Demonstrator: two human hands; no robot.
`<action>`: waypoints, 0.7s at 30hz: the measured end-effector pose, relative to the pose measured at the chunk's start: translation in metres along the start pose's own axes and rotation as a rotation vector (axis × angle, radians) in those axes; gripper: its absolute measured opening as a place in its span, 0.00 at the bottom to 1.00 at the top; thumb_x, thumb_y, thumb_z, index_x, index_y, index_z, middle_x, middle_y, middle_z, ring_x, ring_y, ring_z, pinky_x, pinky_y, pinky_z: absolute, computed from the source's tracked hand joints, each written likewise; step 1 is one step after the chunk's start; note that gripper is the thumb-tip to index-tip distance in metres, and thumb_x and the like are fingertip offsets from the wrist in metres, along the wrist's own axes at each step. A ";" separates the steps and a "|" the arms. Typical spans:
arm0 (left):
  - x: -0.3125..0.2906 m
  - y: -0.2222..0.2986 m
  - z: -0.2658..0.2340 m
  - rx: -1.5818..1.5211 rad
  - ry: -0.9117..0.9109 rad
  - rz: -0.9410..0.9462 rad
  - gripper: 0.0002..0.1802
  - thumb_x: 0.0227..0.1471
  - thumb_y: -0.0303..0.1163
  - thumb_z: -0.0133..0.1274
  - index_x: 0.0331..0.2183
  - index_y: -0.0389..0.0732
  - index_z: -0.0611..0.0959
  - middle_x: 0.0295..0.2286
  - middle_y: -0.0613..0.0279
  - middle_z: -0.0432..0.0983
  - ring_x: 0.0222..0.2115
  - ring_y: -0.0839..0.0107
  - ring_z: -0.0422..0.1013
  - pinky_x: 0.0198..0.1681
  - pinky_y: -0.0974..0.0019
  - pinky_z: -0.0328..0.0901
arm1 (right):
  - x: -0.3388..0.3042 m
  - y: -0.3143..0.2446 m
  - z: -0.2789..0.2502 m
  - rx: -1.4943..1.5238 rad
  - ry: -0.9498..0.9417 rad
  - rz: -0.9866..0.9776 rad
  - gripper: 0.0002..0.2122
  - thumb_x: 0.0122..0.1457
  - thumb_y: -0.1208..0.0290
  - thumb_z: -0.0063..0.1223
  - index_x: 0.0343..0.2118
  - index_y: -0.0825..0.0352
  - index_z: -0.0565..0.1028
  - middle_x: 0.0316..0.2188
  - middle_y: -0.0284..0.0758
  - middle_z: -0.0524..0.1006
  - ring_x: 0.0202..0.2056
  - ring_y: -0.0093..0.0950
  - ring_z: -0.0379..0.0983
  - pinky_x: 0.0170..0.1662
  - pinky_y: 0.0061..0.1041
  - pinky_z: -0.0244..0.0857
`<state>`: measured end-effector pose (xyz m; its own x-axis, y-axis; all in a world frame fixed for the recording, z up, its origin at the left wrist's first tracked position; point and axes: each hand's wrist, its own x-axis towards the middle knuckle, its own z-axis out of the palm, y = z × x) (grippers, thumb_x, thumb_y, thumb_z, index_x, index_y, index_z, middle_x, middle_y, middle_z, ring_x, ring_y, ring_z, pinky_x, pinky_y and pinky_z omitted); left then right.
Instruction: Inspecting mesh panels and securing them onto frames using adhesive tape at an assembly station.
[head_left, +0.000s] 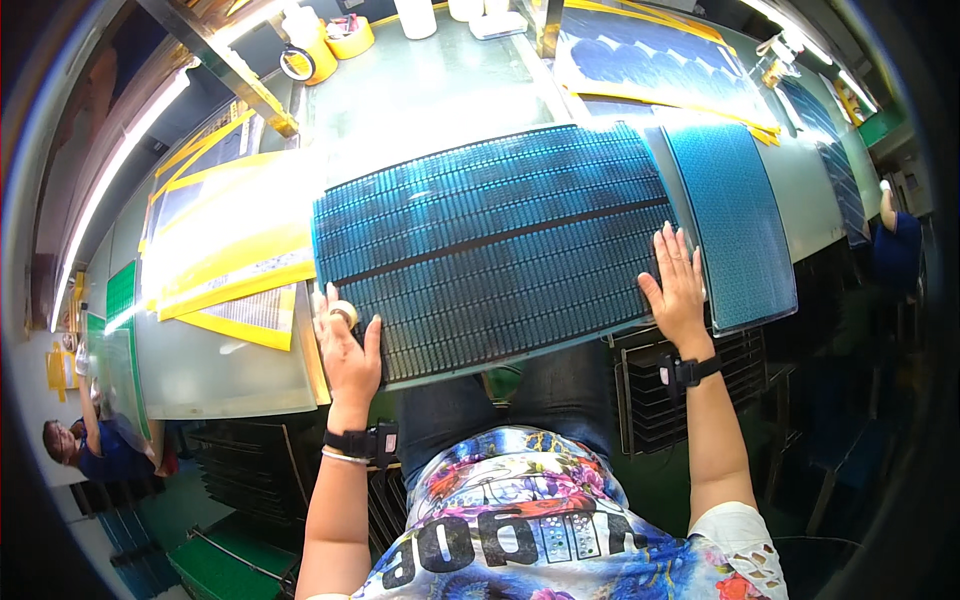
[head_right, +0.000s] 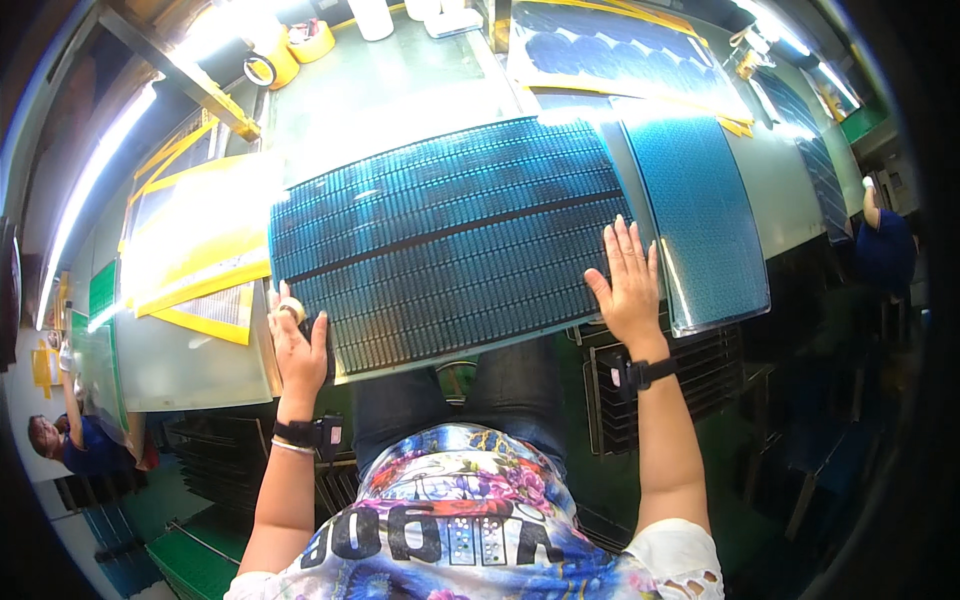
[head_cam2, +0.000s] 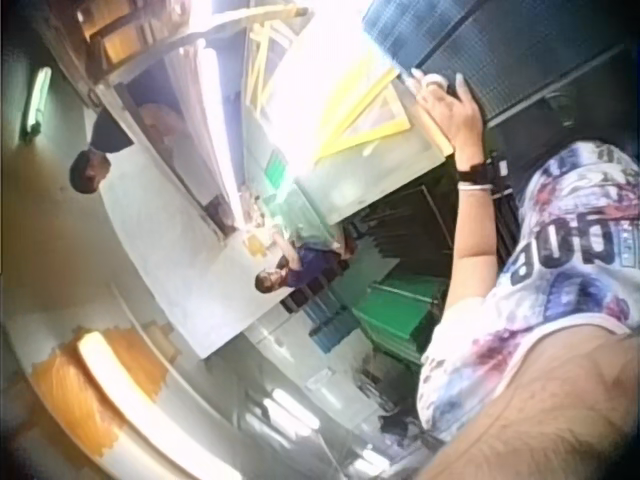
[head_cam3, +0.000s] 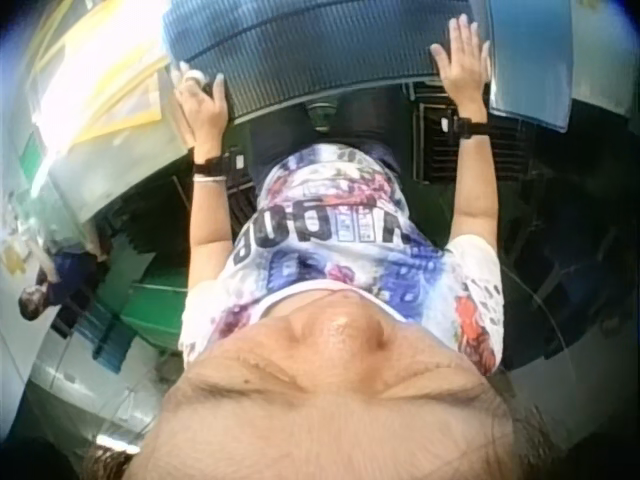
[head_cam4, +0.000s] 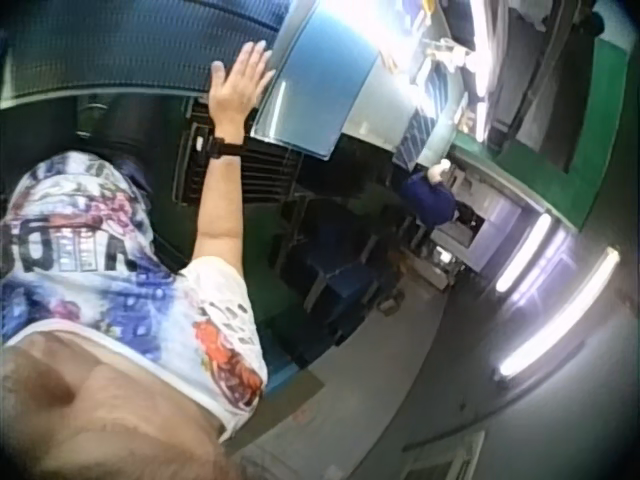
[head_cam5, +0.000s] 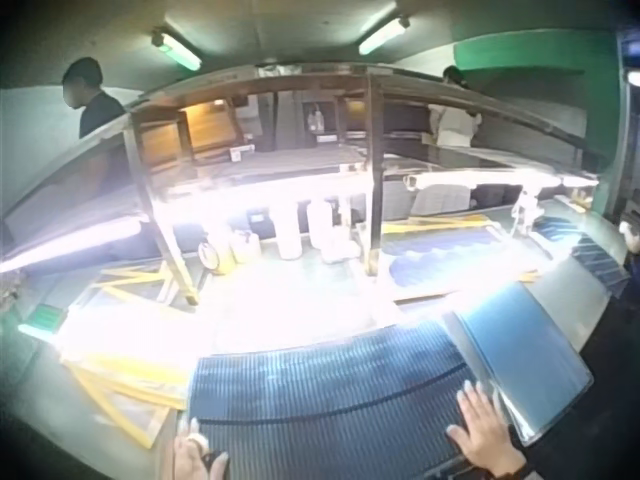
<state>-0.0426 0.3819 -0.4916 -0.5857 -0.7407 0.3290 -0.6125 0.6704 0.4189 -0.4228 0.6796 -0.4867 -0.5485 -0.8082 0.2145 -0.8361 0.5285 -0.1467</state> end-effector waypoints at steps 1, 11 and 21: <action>-0.001 -0.001 0.001 0.021 0.013 0.022 0.31 0.57 0.40 0.57 0.53 0.32 0.66 0.62 0.44 0.58 0.64 0.41 0.50 0.66 0.46 0.45 | 0.000 0.000 0.003 0.004 -0.026 0.034 0.32 0.66 0.49 0.43 0.66 0.65 0.58 0.69 0.39 0.53 0.70 0.41 0.44 0.69 0.51 0.36; 0.007 0.050 0.039 -0.082 0.013 0.034 0.27 0.53 0.41 0.60 0.48 0.35 0.72 0.63 0.43 0.55 0.65 0.45 0.50 0.66 0.39 0.42 | 0.010 -0.058 0.037 0.028 0.101 -0.044 0.31 0.66 0.53 0.44 0.65 0.70 0.57 0.68 0.48 0.51 0.69 0.47 0.44 0.69 0.50 0.36; 0.011 0.109 0.047 -0.514 -0.126 0.231 0.33 0.53 0.35 0.61 0.54 0.31 0.66 0.62 0.40 0.56 0.65 0.47 0.51 0.65 0.49 0.48 | -0.004 -0.094 0.012 0.550 -0.011 -0.041 0.32 0.65 0.59 0.50 0.66 0.70 0.55 0.68 0.47 0.54 0.69 0.45 0.45 0.69 0.43 0.37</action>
<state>-0.1408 0.4490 -0.4822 -0.7515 -0.5457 0.3708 -0.1428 0.6832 0.7161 -0.3416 0.6299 -0.4850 -0.5132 -0.8292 0.2214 -0.7294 0.2854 -0.6217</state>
